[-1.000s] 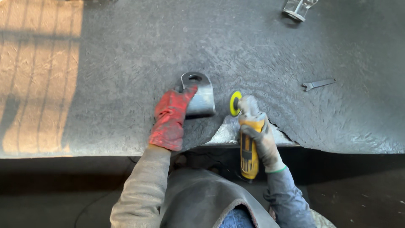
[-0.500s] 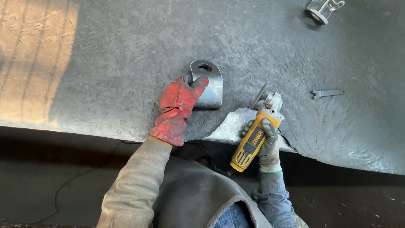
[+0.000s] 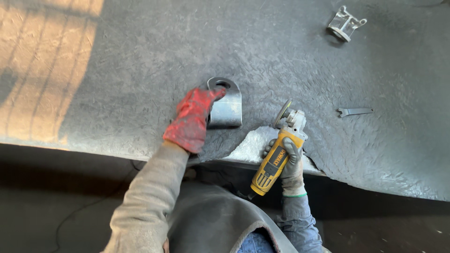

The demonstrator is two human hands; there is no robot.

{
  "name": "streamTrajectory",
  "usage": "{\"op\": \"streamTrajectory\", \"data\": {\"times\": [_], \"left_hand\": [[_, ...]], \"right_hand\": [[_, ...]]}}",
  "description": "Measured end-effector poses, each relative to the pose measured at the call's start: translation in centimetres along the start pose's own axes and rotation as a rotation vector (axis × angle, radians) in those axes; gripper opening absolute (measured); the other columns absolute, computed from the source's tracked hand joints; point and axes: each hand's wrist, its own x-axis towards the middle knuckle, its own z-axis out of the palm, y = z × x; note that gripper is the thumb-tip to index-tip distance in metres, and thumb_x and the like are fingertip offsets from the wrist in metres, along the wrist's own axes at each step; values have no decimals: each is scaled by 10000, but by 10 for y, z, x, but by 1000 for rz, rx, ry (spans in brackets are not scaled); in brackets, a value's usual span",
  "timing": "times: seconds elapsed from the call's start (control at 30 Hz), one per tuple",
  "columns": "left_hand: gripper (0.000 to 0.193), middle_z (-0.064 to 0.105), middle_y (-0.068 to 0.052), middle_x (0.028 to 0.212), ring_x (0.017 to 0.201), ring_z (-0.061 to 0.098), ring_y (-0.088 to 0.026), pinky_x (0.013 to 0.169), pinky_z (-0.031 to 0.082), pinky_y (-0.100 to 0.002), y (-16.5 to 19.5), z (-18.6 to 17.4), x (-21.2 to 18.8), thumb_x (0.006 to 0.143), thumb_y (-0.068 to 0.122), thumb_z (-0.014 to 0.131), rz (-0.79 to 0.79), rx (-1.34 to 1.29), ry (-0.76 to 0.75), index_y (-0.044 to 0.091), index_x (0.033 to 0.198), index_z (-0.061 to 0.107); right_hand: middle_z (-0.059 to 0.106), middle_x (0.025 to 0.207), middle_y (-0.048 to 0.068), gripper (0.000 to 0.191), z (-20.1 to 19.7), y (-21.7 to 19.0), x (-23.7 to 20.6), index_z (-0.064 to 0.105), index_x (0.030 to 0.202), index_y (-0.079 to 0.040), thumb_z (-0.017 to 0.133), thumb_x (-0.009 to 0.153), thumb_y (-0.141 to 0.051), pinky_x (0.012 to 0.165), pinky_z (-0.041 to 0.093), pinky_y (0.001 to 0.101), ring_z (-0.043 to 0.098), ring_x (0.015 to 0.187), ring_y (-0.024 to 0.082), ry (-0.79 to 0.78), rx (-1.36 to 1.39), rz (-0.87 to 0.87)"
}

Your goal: The person holds small metal brackets against a work surface and grinds their edges with an angle grinder, producing sparks. They reposition and turn each bracket to grind different sides, then set finished brackets aside and pick up the next one.

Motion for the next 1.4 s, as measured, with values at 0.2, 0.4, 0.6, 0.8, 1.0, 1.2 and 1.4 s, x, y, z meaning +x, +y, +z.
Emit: {"op": "streamTrajectory", "data": {"times": [0.2,0.4,0.6,0.8,1.0,1.2,1.4], "left_hand": [[569,666,-188,1173,1125,621,-373,922,502,-451,0,25,-49,920,513,664,-158,-157,-54,42,1237,630],[567,639,-202,1215,1164,597,-370,958,492,-447,8,34,-88,942,468,683,-286,-344,-191,19,1278,602],[571,612,-215,1256,1204,574,-367,994,481,-442,30,-5,-69,965,423,702,-132,-336,-93,-5,1320,574],[649,650,-180,1375,1288,616,-327,1051,486,-399,34,-13,-6,952,445,734,428,62,183,65,1442,544],[701,632,-199,1381,1267,618,-380,1052,509,-435,17,13,12,898,556,693,353,293,135,138,1450,581],[1037,511,-272,1442,1350,433,-488,1074,417,-491,11,-4,9,658,531,888,557,406,-17,81,1502,488],[1061,566,-219,1436,1327,511,-449,1151,392,-512,8,1,-6,630,501,885,646,514,52,67,1500,461]], "right_hand": [[696,868,158,454,-2,-4,-2,652,1023,31,694,891,-402,650,625,405,721,737,258,25,-24,-6],[704,870,148,425,-4,-12,-2,661,1037,29,703,885,-365,675,623,378,717,748,241,35,-15,8],[693,845,147,388,-2,-24,-7,642,1076,40,712,878,-286,636,605,392,708,713,244,40,-22,-13],[672,871,132,416,4,-36,-12,575,1194,1,703,872,-229,663,614,396,708,743,231,17,43,-62],[665,861,127,411,3,-41,-11,558,1202,-27,712,853,-183,650,611,400,704,739,230,30,67,-81],[667,869,127,385,-5,-40,-11,562,1178,0,723,878,-178,653,606,404,703,747,235,-10,66,-82],[683,881,125,387,-7,-40,-9,586,1180,5,714,883,-209,655,601,383,705,738,233,-8,69,-5]]}}
